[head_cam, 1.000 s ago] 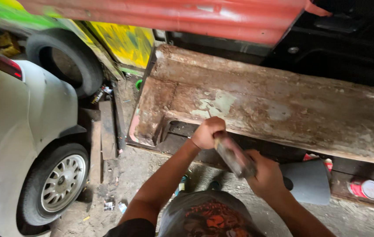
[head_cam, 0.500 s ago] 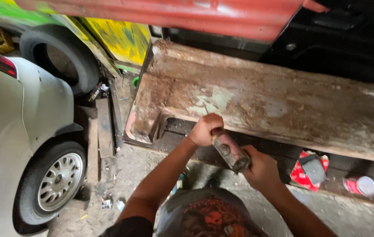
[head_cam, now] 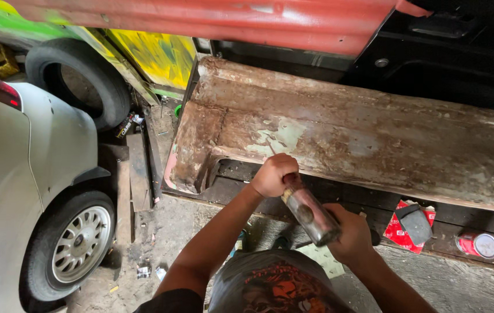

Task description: The person uses a hammer and chisel to chip away rust and old paint from a metal car part. They then use a sanding block to smooth the surface of the part.

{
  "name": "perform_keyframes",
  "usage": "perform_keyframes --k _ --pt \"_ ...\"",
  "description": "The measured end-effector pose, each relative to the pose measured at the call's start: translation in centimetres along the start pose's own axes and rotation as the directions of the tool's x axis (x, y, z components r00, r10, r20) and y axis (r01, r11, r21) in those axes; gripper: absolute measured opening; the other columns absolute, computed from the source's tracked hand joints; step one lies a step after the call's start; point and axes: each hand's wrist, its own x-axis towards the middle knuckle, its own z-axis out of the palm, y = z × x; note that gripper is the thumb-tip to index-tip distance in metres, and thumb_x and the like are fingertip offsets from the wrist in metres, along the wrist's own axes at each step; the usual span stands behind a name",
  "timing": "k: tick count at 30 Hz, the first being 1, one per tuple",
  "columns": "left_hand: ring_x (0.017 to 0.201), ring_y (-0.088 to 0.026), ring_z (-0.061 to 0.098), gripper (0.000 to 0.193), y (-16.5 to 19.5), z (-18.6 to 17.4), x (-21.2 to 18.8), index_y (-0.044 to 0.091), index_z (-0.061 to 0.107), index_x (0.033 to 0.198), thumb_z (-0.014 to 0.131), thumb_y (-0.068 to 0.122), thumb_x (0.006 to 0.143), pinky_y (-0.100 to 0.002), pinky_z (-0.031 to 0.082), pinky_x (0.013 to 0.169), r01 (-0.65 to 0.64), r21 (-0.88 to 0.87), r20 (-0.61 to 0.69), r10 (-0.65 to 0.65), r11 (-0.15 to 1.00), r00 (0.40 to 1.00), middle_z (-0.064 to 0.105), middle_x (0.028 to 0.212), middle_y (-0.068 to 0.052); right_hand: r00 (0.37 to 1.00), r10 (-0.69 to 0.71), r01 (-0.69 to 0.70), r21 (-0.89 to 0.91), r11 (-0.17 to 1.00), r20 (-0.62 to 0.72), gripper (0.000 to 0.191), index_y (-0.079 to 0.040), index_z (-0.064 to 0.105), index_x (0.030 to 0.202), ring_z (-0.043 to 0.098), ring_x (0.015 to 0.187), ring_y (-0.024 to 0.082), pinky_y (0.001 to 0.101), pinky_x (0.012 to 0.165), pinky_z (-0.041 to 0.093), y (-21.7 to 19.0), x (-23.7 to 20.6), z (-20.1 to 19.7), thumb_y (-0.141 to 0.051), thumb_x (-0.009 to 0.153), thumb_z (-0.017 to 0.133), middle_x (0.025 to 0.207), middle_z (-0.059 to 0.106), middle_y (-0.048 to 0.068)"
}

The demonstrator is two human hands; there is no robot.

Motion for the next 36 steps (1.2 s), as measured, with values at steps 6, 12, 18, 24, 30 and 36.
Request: perform_keyframes --k 6,12,18,24,30,36 --pt "0.077 -0.038 0.059 0.011 0.0 -0.2 0.5 0.005 0.058 0.078 0.065 0.003 0.069 -0.045 0.05 0.071 0.041 -0.029 0.009 -0.04 0.999 0.999 0.059 0.078 -0.013 0.999 -0.036 0.035 -0.095 0.995 -0.007 0.035 -0.01 0.069 0.109 0.072 0.078 0.039 0.0441 0.067 0.056 0.1 0.0 -0.2 -0.032 0.081 0.072 0.088 0.074 0.016" --pt "0.076 -0.038 0.059 0.015 0.1 -0.1 0.5 0.006 0.057 0.076 0.071 0.008 0.071 -0.046 0.049 0.07 -0.019 0.0 0.024 0.019 1.0 1.0 0.059 0.077 -0.013 0.997 -0.064 0.061 -0.065 0.996 -0.039 0.035 -0.009 0.069 0.108 0.073 0.079 0.038 0.0436 0.066 0.057 0.3 0.2 -0.4 -0.03 0.08 0.074 0.088 0.074 0.017" --pt "0.078 -0.036 0.06 0.013 0.0 0.3 0.1 0.007 0.056 0.075 0.066 0.005 0.066 -0.045 0.051 0.073 -0.003 0.017 -0.019 0.004 1.0 1.0 0.06 0.079 -0.011 0.994 -0.082 0.087 0.066 0.994 -0.066 0.032 -0.01 0.069 0.107 0.076 0.074 0.033 0.0407 0.065 0.058 0.7 0.3 -0.3 -0.027 0.08 0.073 0.084 0.075 0.015" --pt "0.077 -0.037 0.058 0.013 -0.2 0.4 0.2 0.006 0.056 0.075 0.066 0.004 0.068 -0.045 0.049 0.071 0.016 0.023 -0.035 -0.015 1.0 0.999 0.058 0.078 -0.012 0.996 -0.05 0.044 -0.073 0.996 -0.077 0.034 -0.009 0.069 0.108 0.072 0.08 0.039 0.0427 0.067 0.056 0.9 0.2 -0.8 -0.026 0.079 0.073 0.086 0.073 0.018" --pt "0.073 -0.036 0.057 0.022 0.3 0.5 0.1 0.007 0.054 0.071 0.075 0.009 0.071 -0.045 0.048 0.068 0.01 0.043 -0.011 -0.01 0.999 1.0 0.056 0.073 -0.011 0.989 -0.121 0.118 -0.039 0.992 -0.079 0.037 -0.009 0.068 0.107 0.072 0.078 0.037 0.042 0.067 0.056 1.3 0.2 -0.6 -0.028 0.077 0.075 0.087 0.073 0.017" --pt "0.076 -0.036 0.059 0.019 0.9 0.3 0.0 0.007 0.054 0.074 0.073 0.007 0.07 -0.045 0.05 0.071 -0.019 0.045 -0.035 0.02 0.999 0.999 0.058 0.077 -0.011 0.997 -0.055 0.06 0.09 0.994 -0.063 0.037 -0.01 0.068 0.106 0.075 0.071 0.032 0.0398 0.063 0.057 2.4 -0.2 0.5 -0.032 0.077 0.076 0.082 0.074 0.014"
